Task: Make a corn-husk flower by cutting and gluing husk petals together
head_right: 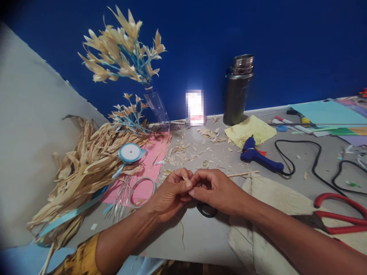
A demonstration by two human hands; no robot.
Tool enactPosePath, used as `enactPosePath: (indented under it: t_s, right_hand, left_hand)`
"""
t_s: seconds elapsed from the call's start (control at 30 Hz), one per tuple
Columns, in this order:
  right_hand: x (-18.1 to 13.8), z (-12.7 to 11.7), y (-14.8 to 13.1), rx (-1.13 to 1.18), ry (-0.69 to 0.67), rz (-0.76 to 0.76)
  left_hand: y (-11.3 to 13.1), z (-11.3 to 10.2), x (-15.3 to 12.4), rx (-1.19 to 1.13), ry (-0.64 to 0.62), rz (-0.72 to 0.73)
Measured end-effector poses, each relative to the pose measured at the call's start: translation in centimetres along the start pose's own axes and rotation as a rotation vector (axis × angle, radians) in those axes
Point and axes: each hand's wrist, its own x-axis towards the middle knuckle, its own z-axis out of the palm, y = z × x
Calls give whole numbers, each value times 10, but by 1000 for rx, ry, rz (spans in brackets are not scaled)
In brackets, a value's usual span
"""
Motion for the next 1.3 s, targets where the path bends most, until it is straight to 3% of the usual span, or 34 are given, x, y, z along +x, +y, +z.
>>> enactPosePath:
  t_s: [0.27, 0.5, 0.7, 0.83, 0.97, 1.03, 1.17, 1.3]
  right_hand:
    - [-1, -1, -1, -45, -24, 46]
    - [-3, -12, -9, -470, 82, -72]
    - [-4, -16, -8, -742, 213, -74]
    - [-4, -17, -6, -580, 192, -104]
    - [-1, -13, -5, -263, 155, -105]
    - [0, -11, -3, -162, 155, -91]
    - [2, -9, 1, 2, 170, -60]
    - [1, -6, 4, 129, 97, -14]
  left_hand:
    - [2, -1, -1, 29, -5, -38]
    - [7, -4, 0, 220, 28, -19]
    - [10, -5, 1, 560, 172, 119]
    - [10, -6, 1, 462, 132, 123]
    - [6, -10, 3, 150, -59, -66]
    - [4, -10, 3, 83, -91, -113]
    - [0, -7, 0, 104, -102, -99]
    - [-5, -5, -2, 261, -72, 4]
